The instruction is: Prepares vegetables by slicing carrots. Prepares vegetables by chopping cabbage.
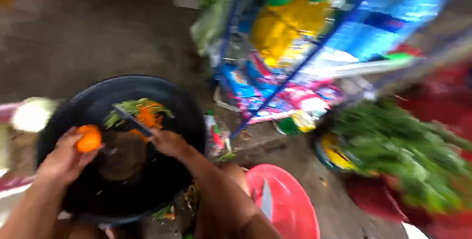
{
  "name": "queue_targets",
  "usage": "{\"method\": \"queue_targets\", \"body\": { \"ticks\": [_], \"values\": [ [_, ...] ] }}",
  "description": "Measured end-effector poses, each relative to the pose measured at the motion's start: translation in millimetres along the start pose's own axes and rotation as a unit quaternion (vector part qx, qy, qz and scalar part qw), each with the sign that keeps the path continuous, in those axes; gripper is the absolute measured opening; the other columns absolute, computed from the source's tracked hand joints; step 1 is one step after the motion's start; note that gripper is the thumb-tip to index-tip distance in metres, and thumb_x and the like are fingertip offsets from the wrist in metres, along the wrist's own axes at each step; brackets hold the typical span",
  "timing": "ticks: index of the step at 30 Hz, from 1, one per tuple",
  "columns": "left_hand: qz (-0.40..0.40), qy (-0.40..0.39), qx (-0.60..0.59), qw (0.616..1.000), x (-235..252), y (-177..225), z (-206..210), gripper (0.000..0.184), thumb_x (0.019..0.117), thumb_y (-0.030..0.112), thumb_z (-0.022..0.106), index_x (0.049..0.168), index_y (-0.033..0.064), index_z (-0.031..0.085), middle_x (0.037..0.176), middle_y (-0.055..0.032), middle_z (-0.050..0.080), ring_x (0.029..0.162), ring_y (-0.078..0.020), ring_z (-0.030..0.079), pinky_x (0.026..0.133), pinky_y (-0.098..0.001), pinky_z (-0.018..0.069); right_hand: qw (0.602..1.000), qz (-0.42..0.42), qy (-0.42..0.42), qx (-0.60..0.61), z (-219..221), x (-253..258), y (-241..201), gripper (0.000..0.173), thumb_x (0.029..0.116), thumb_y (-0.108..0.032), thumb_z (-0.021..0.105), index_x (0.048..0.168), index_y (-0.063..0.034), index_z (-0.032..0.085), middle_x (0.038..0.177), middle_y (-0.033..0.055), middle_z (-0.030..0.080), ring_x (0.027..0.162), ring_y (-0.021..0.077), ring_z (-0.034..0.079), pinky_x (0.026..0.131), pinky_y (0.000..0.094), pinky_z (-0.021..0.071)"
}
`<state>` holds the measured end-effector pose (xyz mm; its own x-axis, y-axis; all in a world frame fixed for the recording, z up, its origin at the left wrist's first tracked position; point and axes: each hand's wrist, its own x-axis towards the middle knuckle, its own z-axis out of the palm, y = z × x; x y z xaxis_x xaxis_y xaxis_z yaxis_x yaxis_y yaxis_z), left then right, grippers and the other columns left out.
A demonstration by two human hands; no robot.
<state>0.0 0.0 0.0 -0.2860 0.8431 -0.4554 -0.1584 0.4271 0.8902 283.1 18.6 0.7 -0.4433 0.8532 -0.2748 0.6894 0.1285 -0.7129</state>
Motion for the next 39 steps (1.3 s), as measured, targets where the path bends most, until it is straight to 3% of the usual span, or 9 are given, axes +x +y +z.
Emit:
{"method": "queue_targets", "body": {
  "ticks": [4,7,11,13,16,18,25,32,39],
  "values": [
    [0.006,0.012,-0.140,0.990,-24.0,6.2,-24.4,0.043,0.1128,0.038,0.028,0.150,0.0228,0.043,0.109,-0.0097,0.068,0.075,-0.0175,0.068,0.060,-0.0285,0.0564,0.991,0.007,-0.114,-0.074,47.3,50.1,6.4,0.048,0.1121,-0.029,0.043,0.157,-0.0124,0.042,0.137,0.0223,0.063,0.128,0.0385,0.061,0.109,0.0591,0.0464],
    [0.006,0.008,-0.206,0.978,-20.6,4.7,-39.9,0.046,0.1130,0.041,0.023,0.148,0.0212,0.045,0.108,-0.0112,0.068,0.073,-0.0182,0.067,0.061,-0.0293,0.0561,0.980,0.002,-0.178,-0.094,81.7,65.9,22.6,0.045,0.1112,-0.026,0.045,0.153,-0.0093,0.048,0.135,0.0241,0.064,0.126,0.0403,0.062,0.108,0.0608,0.0460],
    [-0.009,-0.009,-0.183,0.983,-3.6,2.3,-46.1,0.047,0.1127,0.042,0.027,0.148,0.0186,0.046,0.107,-0.0112,0.068,0.072,-0.0173,0.066,0.061,-0.0287,0.0556,0.980,0.038,-0.171,-0.097,87.8,84.4,41.9,0.043,0.1113,-0.028,0.044,0.149,-0.0082,0.051,0.131,0.0252,0.065,0.122,0.0414,0.064,0.104,0.0614,0.0485],
    [-0.006,-0.013,-0.105,0.994,4.1,-6.3,-40.1,0.045,0.1117,0.039,0.034,0.149,0.0178,0.046,0.112,-0.0091,0.067,0.080,-0.0171,0.067,0.067,-0.0309,0.0563,0.987,0.090,-0.119,-0.062,78.0,89.9,44.5,0.046,0.1119,-0.031,0.042,0.152,-0.0084,0.047,0.131,0.0261,0.065,0.118,0.0415,0.065,0.102,0.0612,0.0503],
    [-0.010,-0.026,0.011,1.000,13.5,-21.7,-19.1,0.047,0.1108,0.035,0.040,0.154,0.0169,0.043,0.142,-0.0167,0.056,0.113,-0.0280,0.064,0.091,-0.0445,0.0555,0.989,0.134,-0.055,-0.009,69.2,90.9,31.7,0.052,0.1124,-0.033,0.040,0.160,-0.0106,0.036,0.127,0.0251,0.065,0.100,0.0379,0.070,0.088,0.0559,0.0570],
    [-0.053,-0.033,0.030,0.998,24.0,-32.3,-3.5,0.047,0.1118,0.037,0.042,0.154,0.0164,0.042,0.144,-0.0180,0.053,0.110,-0.0273,0.064,0.088,-0.0414,0.0558,0.988,0.140,-0.070,-0.013,69.9,82.5,9.3,0.052,0.1127,-0.033,0.040,0.160,-0.0114,0.034,0.124,0.0249,0.066,0.095,0.0373,0.071,0.085,0.0551,0.0580],
    [-0.180,-0.028,-0.047,0.982,50.0,-62.9,10.5,0.044,0.1056,0.027,0.059,0.144,0.0066,0.049,0.129,-0.0178,0.059,0.100,-0.0239,0.066,0.081,-0.0342,0.0583,0.970,0.144,-0.154,-0.120,104.0,55.7,-19.7,0.048,0.1128,-0.031,0.037,0.156,-0.0098,0.038,0.131,0.0227,0.065,0.123,0.0387,0.064,0.104,0.0567,0.0510],
    [-0.126,0.014,0.069,0.989,51.9,-77.7,15.6,0.048,0.1043,0.030,0.063,0.142,0.0020,0.051,0.126,-0.0185,0.062,0.098,-0.0216,0.067,0.085,-0.0344,0.0576,0.973,0.137,-0.148,-0.114,112.5,57.3,-11.9,0.045,0.1125,-0.030,0.038,0.154,-0.0123,0.041,0.130,0.0206,0.066,0.121,0.0381,0.066,0.100,0.0575,0.0531],
    [0.016,-0.035,0.263,0.964,51.7,-82.1,10.1,0.048,0.0957,0.007,0.070,0.142,0.0062,0.058,0.140,-0.0186,0.060,0.124,-0.0302,0.063,0.105,-0.0480,0.0518,0.975,0.131,-0.147,-0.104,101.6,53.9,-10.5,0.045,0.1127,-0.029,0.038,0.154,-0.0126,0.040,0.131,0.0209,0.065,0.121,0.0385,0.066,0.099,0.0575,0.0536]
  ]
}}
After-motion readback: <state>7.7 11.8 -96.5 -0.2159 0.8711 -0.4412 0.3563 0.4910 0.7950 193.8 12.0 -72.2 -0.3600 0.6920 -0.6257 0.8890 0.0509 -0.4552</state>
